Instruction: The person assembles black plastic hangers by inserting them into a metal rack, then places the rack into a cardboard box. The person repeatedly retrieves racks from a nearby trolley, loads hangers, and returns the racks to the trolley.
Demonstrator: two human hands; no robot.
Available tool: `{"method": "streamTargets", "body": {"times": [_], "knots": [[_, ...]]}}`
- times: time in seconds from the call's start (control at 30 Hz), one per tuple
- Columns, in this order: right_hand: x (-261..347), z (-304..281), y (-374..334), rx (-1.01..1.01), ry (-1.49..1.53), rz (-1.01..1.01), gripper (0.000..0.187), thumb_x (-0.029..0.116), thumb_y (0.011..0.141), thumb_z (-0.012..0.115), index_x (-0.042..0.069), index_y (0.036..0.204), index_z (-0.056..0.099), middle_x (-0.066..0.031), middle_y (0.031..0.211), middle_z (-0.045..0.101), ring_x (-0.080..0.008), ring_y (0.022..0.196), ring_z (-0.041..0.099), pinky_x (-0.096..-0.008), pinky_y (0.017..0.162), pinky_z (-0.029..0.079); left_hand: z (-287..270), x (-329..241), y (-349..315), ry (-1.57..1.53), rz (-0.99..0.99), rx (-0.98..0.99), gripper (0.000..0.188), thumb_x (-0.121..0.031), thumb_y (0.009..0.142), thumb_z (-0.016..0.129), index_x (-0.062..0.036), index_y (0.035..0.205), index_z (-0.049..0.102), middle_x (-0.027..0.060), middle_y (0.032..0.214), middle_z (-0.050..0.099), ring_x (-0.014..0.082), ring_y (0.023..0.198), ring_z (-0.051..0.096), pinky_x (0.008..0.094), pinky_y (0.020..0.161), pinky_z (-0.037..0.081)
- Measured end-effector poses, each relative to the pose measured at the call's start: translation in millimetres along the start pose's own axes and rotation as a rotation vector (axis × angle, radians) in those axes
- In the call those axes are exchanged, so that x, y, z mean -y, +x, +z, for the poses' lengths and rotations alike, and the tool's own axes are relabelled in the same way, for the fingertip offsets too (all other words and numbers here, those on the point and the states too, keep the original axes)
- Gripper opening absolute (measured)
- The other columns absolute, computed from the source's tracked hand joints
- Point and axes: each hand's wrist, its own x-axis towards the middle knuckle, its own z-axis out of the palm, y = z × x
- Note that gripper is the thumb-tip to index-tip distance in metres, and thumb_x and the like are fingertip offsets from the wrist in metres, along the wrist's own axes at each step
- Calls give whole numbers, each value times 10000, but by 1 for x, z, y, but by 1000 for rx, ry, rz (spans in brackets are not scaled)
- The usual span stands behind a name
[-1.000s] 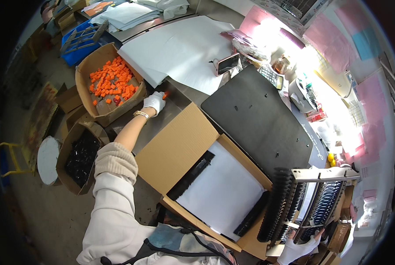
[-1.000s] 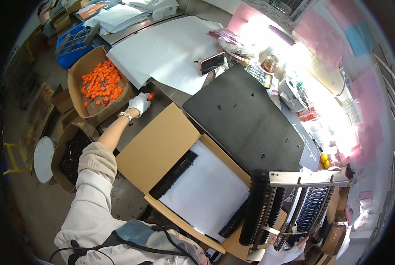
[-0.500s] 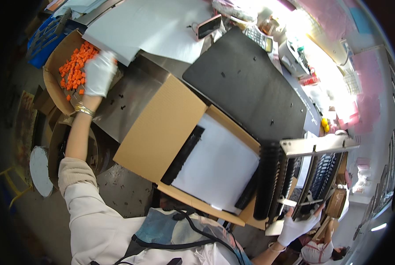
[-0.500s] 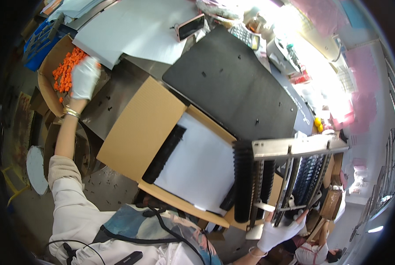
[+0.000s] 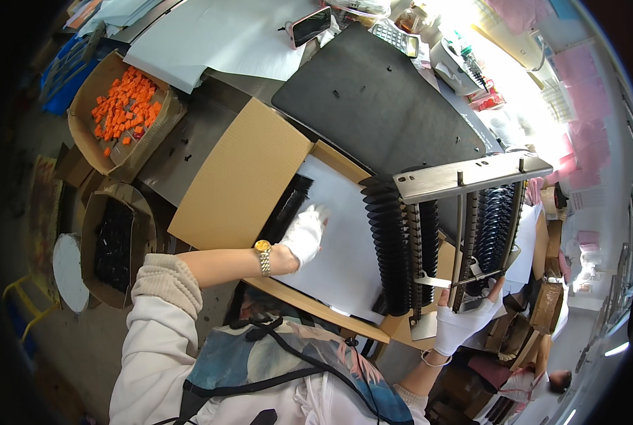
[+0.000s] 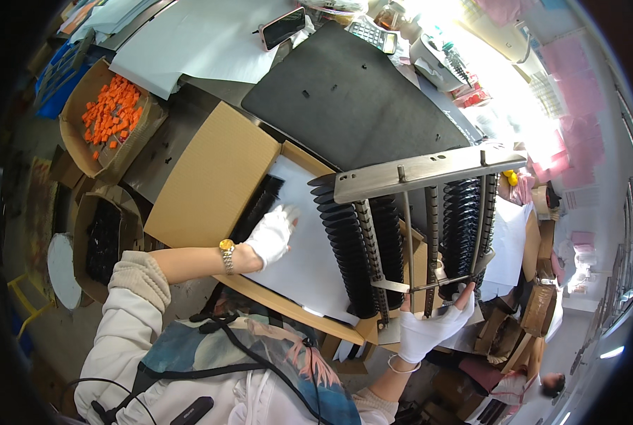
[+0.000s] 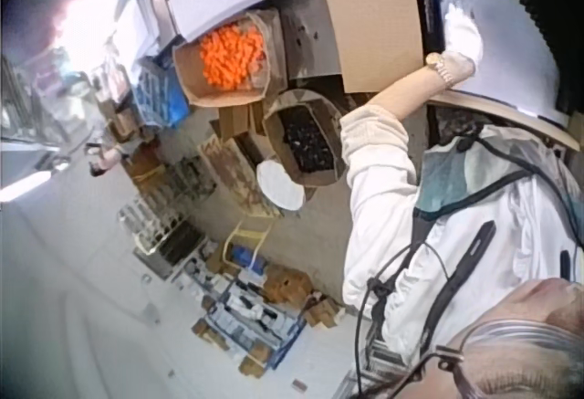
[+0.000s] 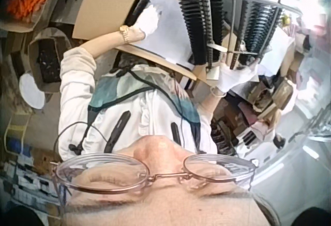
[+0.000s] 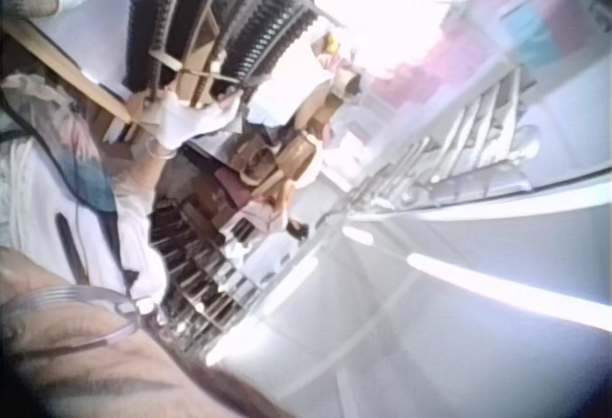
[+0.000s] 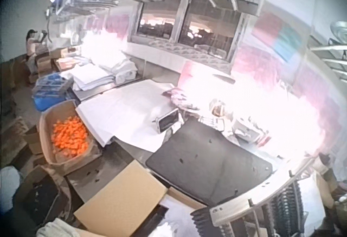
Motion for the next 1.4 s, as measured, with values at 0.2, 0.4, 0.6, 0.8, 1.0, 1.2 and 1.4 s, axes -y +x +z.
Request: {"method": "streamTargets", "body": {"times": [0.2,0.4,0.6,0.8,1.0,1.2,1.4], "knots": [[-22,2,-8,39,26,36,1081,255,599,866,10,1516,349,-184,1332,472,-364,1223,477,-461,1055,363,35,12,1,230,-110,15,604,-357,867,653,61,1291,556,217,1455,434,360,1420,310,470,1191,231],[-31,-4,3,31,31,-45,1078,178,576,851,5,1516,351,-211,1339,441,-387,1218,433,-465,1039,332,-106,23,11,-496,-30,-448,422,-303,949,598,34,1201,612,183,1187,652,283,1110,626,397,1035,454],[-38,10,21,-110,-31,-265,1112,255,610,892,68,1540,311,-175,1292,460,-331,1110,445,-445,931,349,-259,14,32,-1131,298,-436,955,-761,900,460,19,1450,433,161,1249,602,236,1096,611,346,977,480],[-36,77,93,-665,-18,-463,1086,463,726,835,79,1554,246,-166,1214,519,-323,1055,516,-443,860,408,-323,-22,41,-546,309,-972,794,-240,677,866,-52,1380,546,131,1092,649,251,952,643,346,850,524],[-43,120,113,110,-59,-115,427,296,785,792,-23,1041,666,-233,1057,646,-374,945,631,-429,855,499,-282,-52,117,150,442,-1381,331,-290,796,777,-116,1047,650,21,765,580,193,661,552,336,587,460],[-7,162,-18,711,574,-189,256,169,827,721,52,1054,700,-154,1064,695,-331,969,664,-406,875,532,-188,-51,167,438,329,-1236,224,-344,984,563,-135,904,561,-10,623,469,146,564,506,301,474,350],[69,250,-68,882,1226,179,156,201,894,667,59,949,698,-168,1062,691,-346,866,669,-421,773,532,-114,-61,156,327,207,-1116,212,-275,940,568,-143,774,570,-16,664,509,145,635,543,308,542,399]]}}
